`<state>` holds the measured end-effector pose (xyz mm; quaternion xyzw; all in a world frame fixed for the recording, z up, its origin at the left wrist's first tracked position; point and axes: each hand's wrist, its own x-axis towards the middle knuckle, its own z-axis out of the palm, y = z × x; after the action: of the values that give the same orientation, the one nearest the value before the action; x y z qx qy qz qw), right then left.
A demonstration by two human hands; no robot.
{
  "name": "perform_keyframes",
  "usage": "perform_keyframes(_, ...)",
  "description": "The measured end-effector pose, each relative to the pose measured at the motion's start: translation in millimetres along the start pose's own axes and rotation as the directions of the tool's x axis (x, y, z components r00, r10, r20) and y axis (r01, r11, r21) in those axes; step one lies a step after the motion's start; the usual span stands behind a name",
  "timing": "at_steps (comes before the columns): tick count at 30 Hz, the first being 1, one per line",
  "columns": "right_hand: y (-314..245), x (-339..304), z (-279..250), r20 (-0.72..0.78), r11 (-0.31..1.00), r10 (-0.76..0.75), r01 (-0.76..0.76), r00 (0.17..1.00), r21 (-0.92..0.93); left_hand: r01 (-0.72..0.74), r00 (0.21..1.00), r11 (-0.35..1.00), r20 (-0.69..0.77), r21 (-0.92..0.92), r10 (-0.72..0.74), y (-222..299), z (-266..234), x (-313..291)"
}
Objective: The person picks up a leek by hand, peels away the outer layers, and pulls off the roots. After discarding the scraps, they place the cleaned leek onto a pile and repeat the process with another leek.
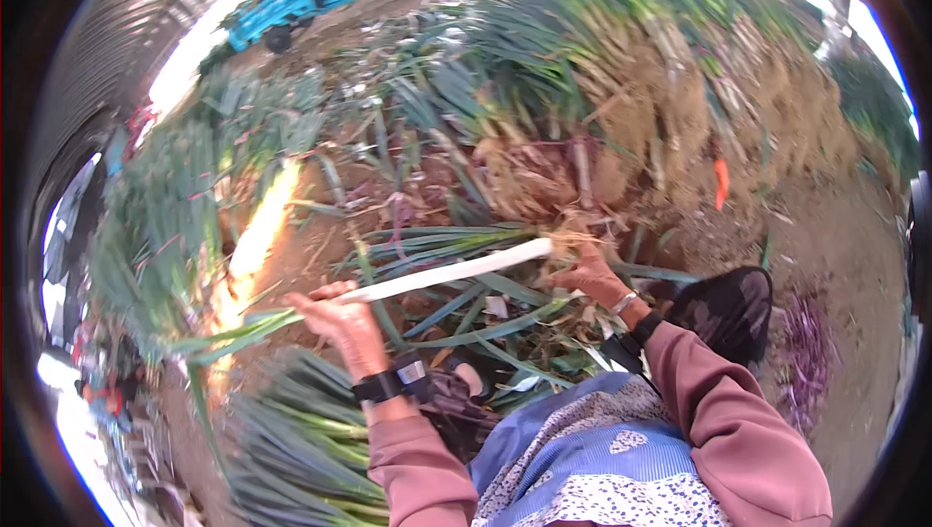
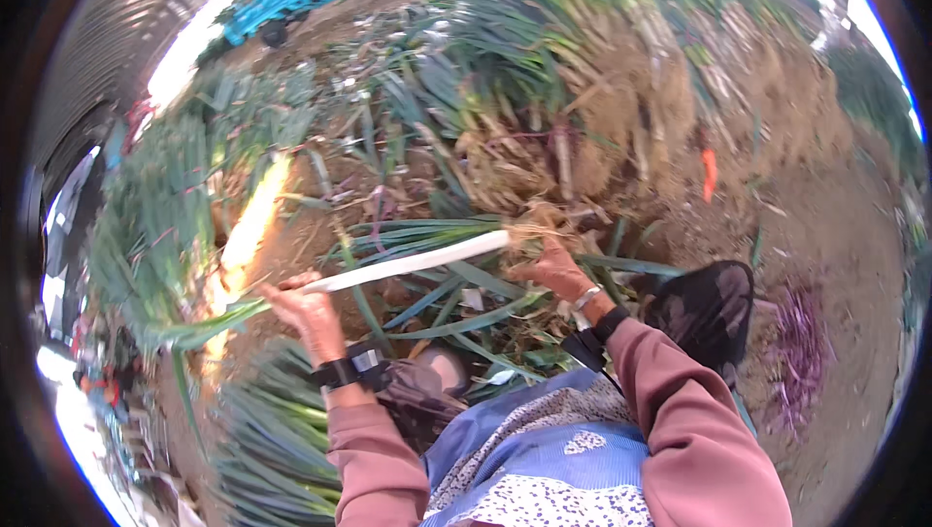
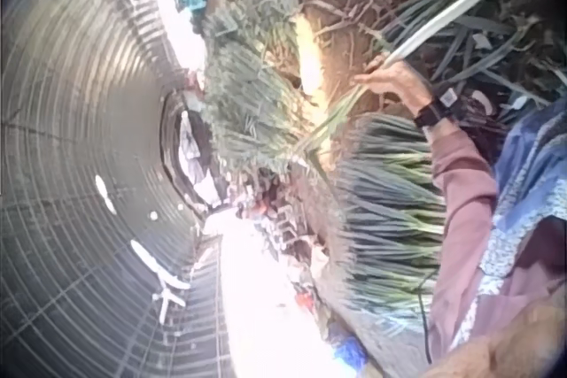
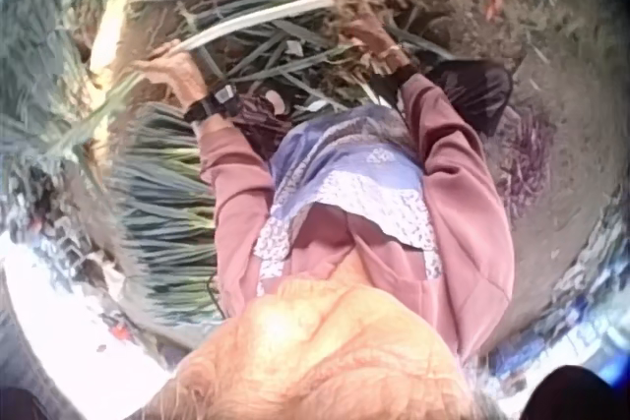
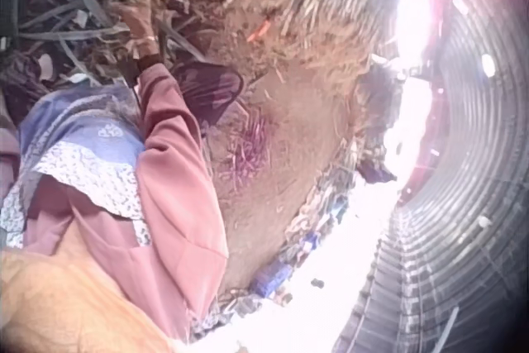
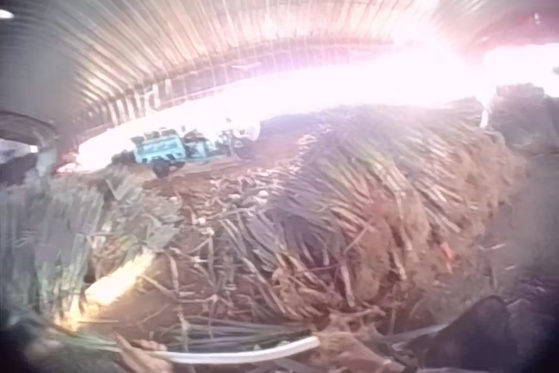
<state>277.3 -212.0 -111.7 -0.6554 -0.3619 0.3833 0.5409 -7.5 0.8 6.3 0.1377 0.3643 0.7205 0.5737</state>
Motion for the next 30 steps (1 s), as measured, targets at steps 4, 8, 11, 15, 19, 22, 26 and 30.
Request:
perform_keyframes(4, -6, 8, 40, 0.187, 0.767, 0.143, -0.228, 0.972, 0.600, 0.073, 0.997, 0.995, -0.022, -0.069, -0.075, 16, 10, -24)
perform_keyframes(8, -41, -15, 80, 0.451, 0.784, 0.193, -0.413, 0.872, 0.463, -0.044, 0.992, 0.995, -0.119, -0.088, 0.033, 68, -8, -27)
perform_keyframes(11, 44, 13, -18, -0.057, 0.994, -0.091, 0.087, 0.994, -0.068, -0.306, 0.952, 0.949, 0.016, 0.074, 0.305, 151, -59, -9)
perform_keyframes(15, 75, 33, -96, -0.485, 0.860, 0.429, -0.181, 0.762, 0.478, -0.573, 0.742, 0.718, -0.122, 0.396, 0.659, 310, -186, 19)
perform_keyframes(19, 21, 18, -62, -0.299, 0.925, 0.230, -0.113, 0.926, 0.363, -0.372, 0.699, 0.638, -0.249, 0.675, 0.671, 423, -328, -36)
perform_keyframes(22, 10, 10, -52, -0.283, 0.969, 0.179, -0.118, 0.942, 0.219, -0.183, 0.750, 0.558, -0.252, 0.809, 0.611, 440, -420, -95)
perform_keyframes(26, 49, 26, -31, -0.103, 0.964, 0.185, -0.161, 0.977, 0.210, 0.042, 0.327, 0.295, -0.292, 0.955, 0.899, 489, -610, -233)
perform_keyframes(30, 98, 31, -98, -0.047, 0.802, -0.093, 0.047, 0.995, -0.596, 0.605, 0.614, 0.024, -0.486, 0.796, 0.622, 396, -610, -204)
